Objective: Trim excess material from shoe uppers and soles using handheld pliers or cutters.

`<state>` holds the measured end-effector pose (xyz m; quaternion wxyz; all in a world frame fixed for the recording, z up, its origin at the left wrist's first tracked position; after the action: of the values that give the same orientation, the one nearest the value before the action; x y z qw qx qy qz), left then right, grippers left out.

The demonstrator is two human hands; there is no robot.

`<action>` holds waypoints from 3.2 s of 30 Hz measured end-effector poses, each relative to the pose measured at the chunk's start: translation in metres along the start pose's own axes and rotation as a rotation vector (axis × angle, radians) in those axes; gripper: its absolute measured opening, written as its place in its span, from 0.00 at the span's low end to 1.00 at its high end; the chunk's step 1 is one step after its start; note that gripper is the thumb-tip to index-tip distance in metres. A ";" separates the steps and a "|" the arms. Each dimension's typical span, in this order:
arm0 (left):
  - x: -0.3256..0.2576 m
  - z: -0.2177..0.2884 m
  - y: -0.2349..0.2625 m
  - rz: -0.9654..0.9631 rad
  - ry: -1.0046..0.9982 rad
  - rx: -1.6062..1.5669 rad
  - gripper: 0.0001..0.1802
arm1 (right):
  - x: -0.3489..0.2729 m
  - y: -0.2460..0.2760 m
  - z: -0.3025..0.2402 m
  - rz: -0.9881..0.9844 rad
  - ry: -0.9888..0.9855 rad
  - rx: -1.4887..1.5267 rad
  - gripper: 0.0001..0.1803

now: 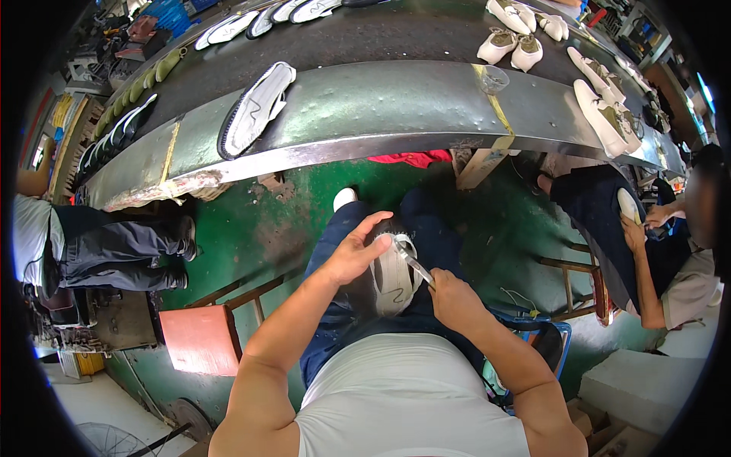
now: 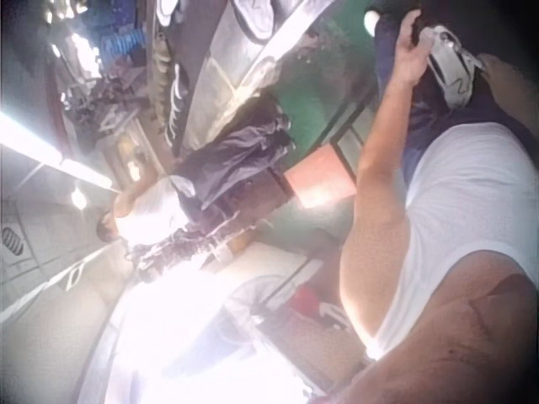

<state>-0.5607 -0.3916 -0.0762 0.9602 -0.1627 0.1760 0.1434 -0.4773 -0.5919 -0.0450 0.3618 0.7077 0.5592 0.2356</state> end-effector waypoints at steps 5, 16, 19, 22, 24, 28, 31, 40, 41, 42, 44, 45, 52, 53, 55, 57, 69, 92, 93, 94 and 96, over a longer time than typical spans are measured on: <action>0.000 0.000 -0.004 0.205 -0.072 0.077 0.30 | -0.005 0.019 -0.006 0.041 0.130 0.232 0.12; -0.075 0.097 -0.063 0.092 -0.934 0.757 0.56 | -0.054 0.004 0.042 0.491 0.037 0.561 0.08; -0.076 0.093 -0.067 0.096 -0.951 0.753 0.54 | -0.052 0.007 0.035 0.467 0.045 0.565 0.10; -0.077 0.090 -0.073 0.084 -0.903 0.721 0.50 | -0.048 0.001 0.034 0.430 0.001 0.657 0.15; -0.068 0.089 -0.068 0.114 -0.822 0.693 0.48 | -0.042 -0.004 0.035 0.408 0.001 0.671 0.19; -0.003 0.038 -0.042 0.099 0.057 0.269 0.42 | -0.014 -0.009 0.030 0.238 -0.145 0.441 0.33; 0.024 -0.036 -0.034 0.033 0.109 0.356 0.40 | -0.009 -0.052 0.070 0.215 -0.333 0.612 0.37; -0.015 -0.069 -0.018 -0.028 0.391 0.074 0.33 | -0.002 -0.047 0.076 0.075 -0.308 0.534 0.25; -0.011 -0.072 -0.014 -0.109 0.472 0.035 0.38 | -0.002 -0.038 0.070 0.041 -0.342 0.515 0.20; -0.012 -0.077 -0.015 -0.107 0.469 0.034 0.38 | -0.006 -0.033 0.071 0.039 -0.339 0.513 0.20; -0.022 -0.083 -0.023 -0.113 0.298 0.115 0.47 | -0.020 -0.023 0.076 0.085 -0.344 0.458 0.16; -0.029 -0.088 -0.023 -0.072 0.336 0.305 0.55 | -0.028 -0.007 0.063 0.008 -0.431 0.430 0.14; -0.037 -0.116 -0.036 0.082 0.279 0.417 0.57 | -0.039 0.017 0.016 -0.185 0.143 0.016 0.16; -0.037 -0.117 -0.039 0.077 0.276 0.415 0.57 | -0.038 0.017 0.014 -0.184 0.139 0.011 0.16; -0.041 -0.111 -0.043 0.056 0.185 0.446 0.52 | -0.023 0.026 -0.006 -0.150 0.300 -0.382 0.15; -0.042 -0.101 -0.044 -0.046 0.244 0.091 0.48 | -0.010 0.030 -0.021 -0.348 0.244 -0.437 0.15; -0.020 -0.117 -0.025 0.559 0.328 0.271 0.32 | -0.022 -0.014 0.012 -0.275 0.134 0.011 0.16; -0.009 -0.054 -0.055 0.009 0.129 1.223 0.31 | -0.007 0.033 0.055 0.081 -0.105 0.279 0.16; -0.006 -0.045 -0.061 0.002 0.119 1.227 0.31 | -0.005 0.014 0.068 0.028 -0.071 0.153 0.17; -0.007 -0.039 -0.067 -0.029 0.185 1.268 0.31 | -0.001 0.001 0.071 -0.028 -0.036 0.032 0.18; -0.015 -0.043 -0.067 -0.057 0.255 1.312 0.31 | -0.005 -0.008 0.072 -0.064 -0.068 0.054 0.20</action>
<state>-0.5646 -0.4709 -0.0913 0.8352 0.4348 0.3345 -0.0390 -0.4302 -0.6132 -0.0960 0.3687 0.7067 0.5749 0.1847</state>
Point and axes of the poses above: each hand's wrist, its own x-axis towards the middle knuckle, its own y-axis out of the back of the hand, z = x × y, the point moved 5 cm from there along x, towards the middle knuckle, and after that the axes turned 14 degrees about y, right-handed, at the moved point
